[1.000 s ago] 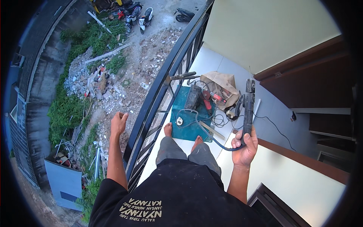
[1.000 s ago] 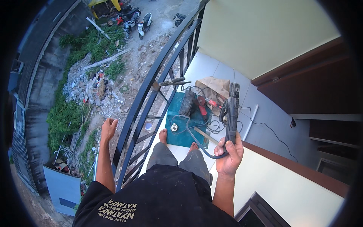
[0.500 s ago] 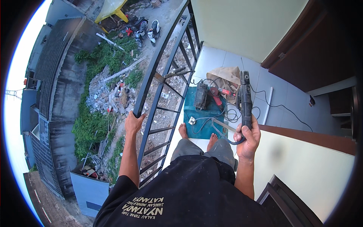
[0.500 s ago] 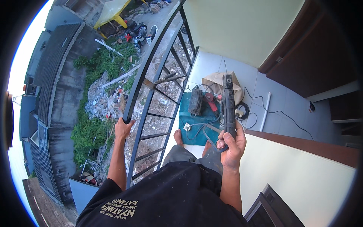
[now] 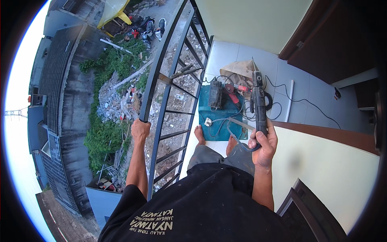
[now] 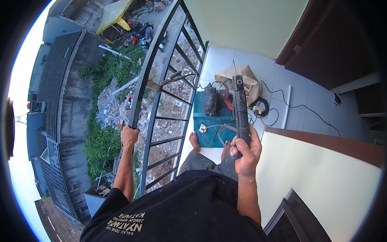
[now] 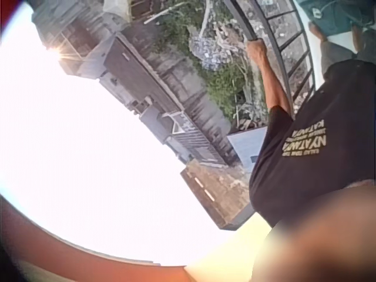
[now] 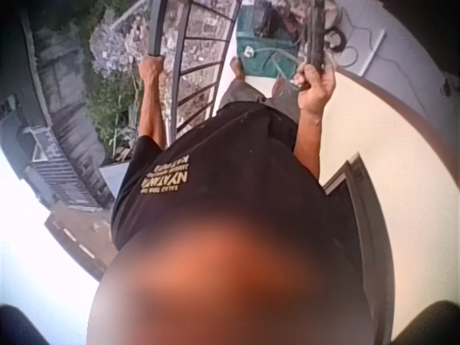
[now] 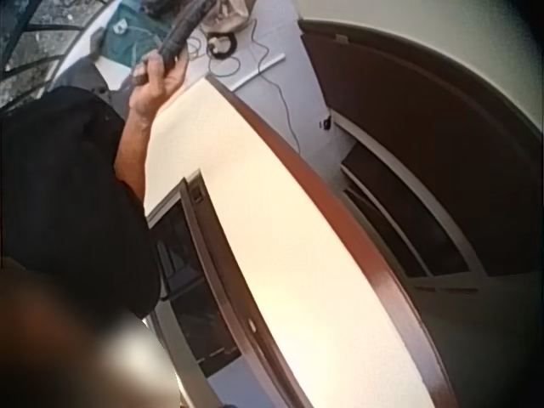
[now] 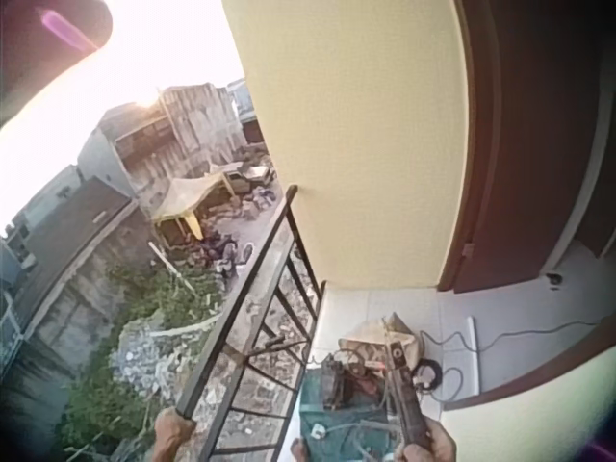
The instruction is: The person welds metal bars onto a metal gate frame using a welding machine, welding clamp, and electrode holder with a welding rod.
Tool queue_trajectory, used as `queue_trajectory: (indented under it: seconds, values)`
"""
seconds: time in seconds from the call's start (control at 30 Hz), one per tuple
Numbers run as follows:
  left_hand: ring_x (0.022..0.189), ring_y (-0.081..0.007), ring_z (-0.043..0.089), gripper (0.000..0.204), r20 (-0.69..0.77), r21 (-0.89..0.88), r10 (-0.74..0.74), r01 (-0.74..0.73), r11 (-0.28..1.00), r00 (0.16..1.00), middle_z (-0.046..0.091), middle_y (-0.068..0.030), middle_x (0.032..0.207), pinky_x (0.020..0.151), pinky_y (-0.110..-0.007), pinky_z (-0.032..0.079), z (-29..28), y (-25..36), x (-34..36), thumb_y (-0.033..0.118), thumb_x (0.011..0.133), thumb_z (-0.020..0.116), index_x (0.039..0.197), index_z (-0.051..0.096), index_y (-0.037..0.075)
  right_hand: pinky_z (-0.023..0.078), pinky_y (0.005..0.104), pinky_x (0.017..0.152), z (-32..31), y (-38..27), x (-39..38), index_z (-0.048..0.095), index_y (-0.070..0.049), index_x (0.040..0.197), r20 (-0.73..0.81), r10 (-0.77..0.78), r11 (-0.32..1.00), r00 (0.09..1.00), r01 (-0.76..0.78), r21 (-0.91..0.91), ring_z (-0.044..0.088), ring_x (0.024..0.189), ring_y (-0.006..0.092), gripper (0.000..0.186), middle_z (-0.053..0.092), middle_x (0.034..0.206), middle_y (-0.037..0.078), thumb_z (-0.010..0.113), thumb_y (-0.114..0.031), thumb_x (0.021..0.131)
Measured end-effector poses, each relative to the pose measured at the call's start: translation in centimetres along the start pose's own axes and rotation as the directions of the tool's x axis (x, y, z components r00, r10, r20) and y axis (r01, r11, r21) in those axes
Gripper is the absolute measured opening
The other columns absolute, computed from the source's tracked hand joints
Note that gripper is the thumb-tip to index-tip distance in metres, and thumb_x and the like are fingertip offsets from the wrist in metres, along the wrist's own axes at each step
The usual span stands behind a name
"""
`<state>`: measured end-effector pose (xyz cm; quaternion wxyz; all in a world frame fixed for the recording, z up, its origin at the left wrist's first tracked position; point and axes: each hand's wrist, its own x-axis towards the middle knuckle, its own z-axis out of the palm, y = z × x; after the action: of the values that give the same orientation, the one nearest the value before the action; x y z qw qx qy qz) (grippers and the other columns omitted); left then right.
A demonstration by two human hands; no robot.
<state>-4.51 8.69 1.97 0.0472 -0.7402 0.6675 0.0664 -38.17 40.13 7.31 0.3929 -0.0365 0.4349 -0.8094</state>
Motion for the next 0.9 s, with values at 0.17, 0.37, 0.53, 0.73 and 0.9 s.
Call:
queue_trajectory:
  seconds: [0.17, 0.37, 0.53, 0.73, 0.9]
  values:
    - [0.086, -0.0388, 0.073, 0.035, -0.017, -0.029, 0.105, -0.106, 0.994, 0.994, 0.073, -0.0236, 0.087, 0.080, -0.045, 0.056, 0.6, -1.3, 1.0, 0.027, 0.074, 0.073, 0.093, 0.071, -0.002, 0.049, 0.0225, 0.061, -1.1, 1.3, 1.3, 0.044, 0.006, 0.141, -0.001, 0.071, 0.997, 0.997, -0.071, -0.003, 0.053, 0.060, 0.0077, 0.057, 0.059, 0.078, 0.005, 0.066, -0.012, 0.092]
    - [0.070, -0.0304, 0.070, 0.031, 0.038, -0.132, 0.105, -0.100, 0.986, 0.994, 0.070, -0.0156, 0.073, 0.071, -0.041, 0.053, 1.4, -2.3, 2.0, 0.024, 0.074, 0.076, 0.081, 0.066, -0.004, 0.048, 0.0236, 0.059, -5.7, 8.7, 4.6, 0.046, 0.007, 0.137, -0.019, 0.247, 0.966, 0.969, -0.245, 0.087, 0.055, 0.062, 0.0091, 0.054, 0.059, 0.081, 0.006, 0.066, -0.010, 0.091]
    - [0.053, -0.0162, 0.058, 0.022, -0.055, -0.106, 0.108, -0.114, 0.988, 0.993, 0.061, -0.0065, 0.061, 0.054, -0.035, 0.047, 1.6, -2.4, 2.0, 0.016, 0.078, 0.071, 0.069, 0.057, 0.001, 0.046, 0.0234, 0.056, -8.5, 16.5, 6.6, 0.042, 0.005, 0.132, -0.061, 0.337, 0.930, 0.940, -0.321, 0.180, 0.053, 0.059, 0.0098, 0.050, 0.058, 0.081, 0.007, 0.061, -0.004, 0.087]
    - [0.050, -0.0120, 0.057, 0.017, -0.048, -0.198, 0.045, -0.054, 0.979, 0.998, 0.057, -0.0020, 0.062, 0.048, -0.028, 0.046, 1.3, -2.1, 0.9, 0.011, 0.083, 0.071, 0.076, 0.058, 0.003, 0.038, 0.0200, 0.047, -11.0, 25.3, 7.1, 0.043, 0.002, 0.126, -0.163, 0.344, 0.938, 0.925, -0.347, 0.013, 0.046, 0.053, 0.0034, 0.043, 0.054, 0.071, 0.001, 0.062, -0.005, 0.088]
    - [0.050, -0.0114, 0.056, 0.017, -0.022, -0.174, 0.040, -0.043, 0.984, 0.999, 0.058, -0.0018, 0.062, 0.050, -0.027, 0.046, 1.5, -2.2, 1.2, 0.011, 0.085, 0.071, 0.078, 0.057, 0.004, 0.038, 0.0205, 0.048, -13.0, 29.0, 7.3, 0.053, 0.001, 0.119, -0.246, 0.392, 0.908, 0.886, -0.416, -0.053, 0.046, 0.052, 0.0035, 0.033, 0.054, 0.070, -0.001, 0.064, -0.006, 0.088]
